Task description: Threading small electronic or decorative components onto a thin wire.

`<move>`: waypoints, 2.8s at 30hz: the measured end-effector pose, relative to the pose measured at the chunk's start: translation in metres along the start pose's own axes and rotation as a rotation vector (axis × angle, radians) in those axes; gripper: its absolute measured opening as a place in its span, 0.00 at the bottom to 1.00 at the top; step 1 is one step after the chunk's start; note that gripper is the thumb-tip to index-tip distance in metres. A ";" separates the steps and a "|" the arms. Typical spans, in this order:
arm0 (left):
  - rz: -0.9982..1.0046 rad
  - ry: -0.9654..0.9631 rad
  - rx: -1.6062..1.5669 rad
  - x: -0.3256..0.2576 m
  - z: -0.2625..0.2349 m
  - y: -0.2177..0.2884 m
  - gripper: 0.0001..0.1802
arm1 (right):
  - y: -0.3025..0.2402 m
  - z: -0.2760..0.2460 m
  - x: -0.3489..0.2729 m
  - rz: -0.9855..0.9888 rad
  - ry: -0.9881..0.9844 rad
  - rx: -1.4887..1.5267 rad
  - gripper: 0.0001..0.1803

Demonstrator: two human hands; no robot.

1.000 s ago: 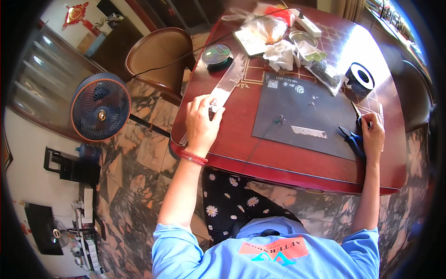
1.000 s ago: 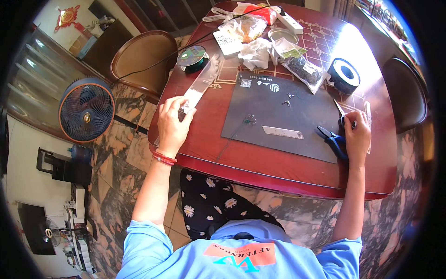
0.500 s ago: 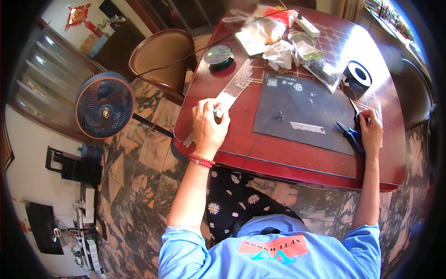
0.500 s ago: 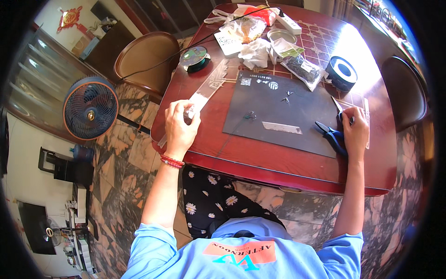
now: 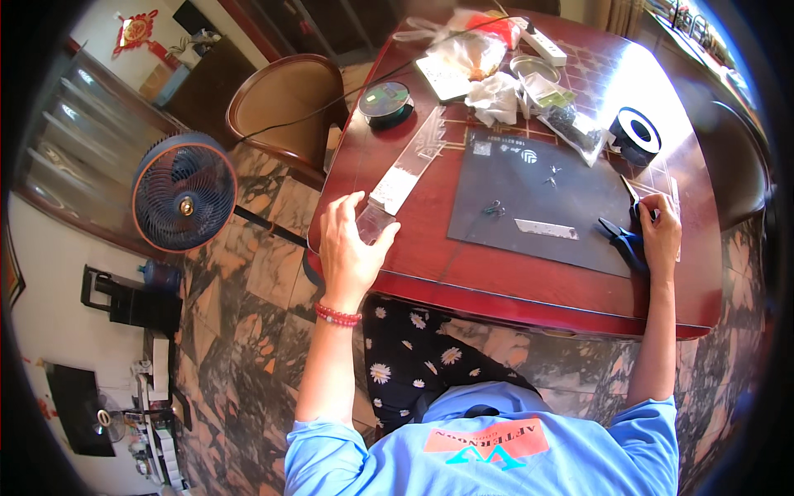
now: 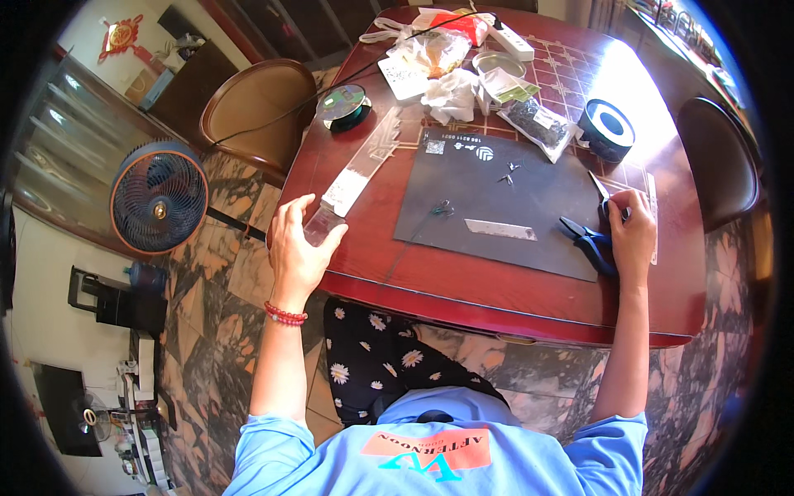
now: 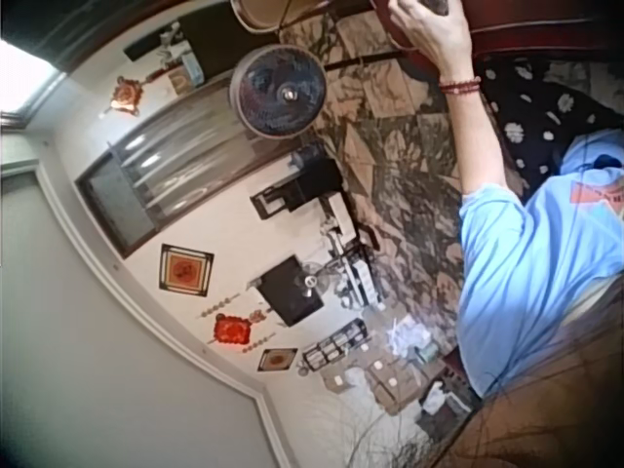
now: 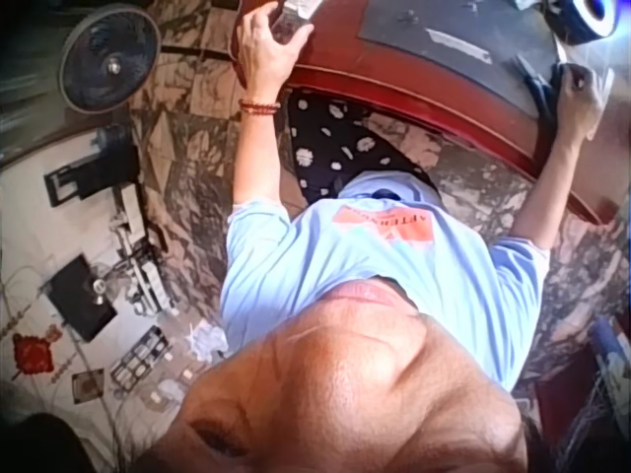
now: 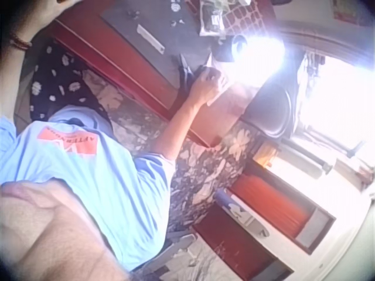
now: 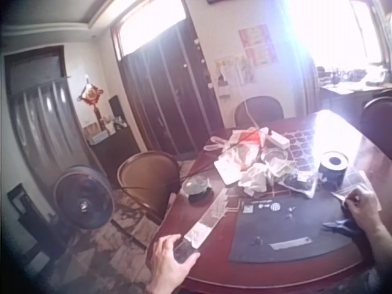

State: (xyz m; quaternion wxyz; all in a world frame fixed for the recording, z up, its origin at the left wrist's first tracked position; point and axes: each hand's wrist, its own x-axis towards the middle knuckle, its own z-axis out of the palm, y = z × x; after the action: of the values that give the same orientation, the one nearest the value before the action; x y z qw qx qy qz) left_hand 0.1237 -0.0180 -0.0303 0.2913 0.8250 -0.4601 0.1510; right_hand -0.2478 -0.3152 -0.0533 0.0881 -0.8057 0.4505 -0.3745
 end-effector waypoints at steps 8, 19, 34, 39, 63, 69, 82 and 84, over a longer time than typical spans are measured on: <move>-0.065 0.031 -0.003 -0.014 0.003 -0.010 0.30 | 0.004 0.002 0.002 0.029 -0.012 0.003 0.04; -0.046 0.047 -0.042 -0.004 0.012 -0.007 0.29 | 0.005 0.000 0.002 0.016 -0.007 0.008 0.04; -0.059 0.092 -0.024 0.004 0.026 0.000 0.28 | 0.008 0.001 0.002 0.009 -0.014 -0.007 0.04; -0.040 0.124 -0.030 0.004 0.028 0.001 0.28 | 0.005 0.000 0.002 0.020 -0.003 -0.002 0.03; -0.101 0.132 0.016 0.004 0.032 0.010 0.27 | 0.015 0.004 0.002 -0.012 0.010 0.011 0.02; -0.108 0.134 0.016 0.004 0.034 0.009 0.27 | 0.015 0.004 0.002 -0.011 0.014 0.002 0.03; -0.100 0.143 -0.012 0.003 0.036 0.005 0.27 | 0.014 0.004 0.002 0.014 0.010 0.009 0.03; -0.092 0.153 -0.021 0.003 0.036 0.005 0.27 | 0.014 0.003 0.002 0.037 0.000 0.005 0.03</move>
State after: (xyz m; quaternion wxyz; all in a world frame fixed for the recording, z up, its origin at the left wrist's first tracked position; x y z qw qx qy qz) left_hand 0.1203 -0.0445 -0.0551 0.3408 0.8282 -0.3996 0.1955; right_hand -0.2541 -0.3254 -0.0611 0.0968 -0.7969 0.4645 -0.3738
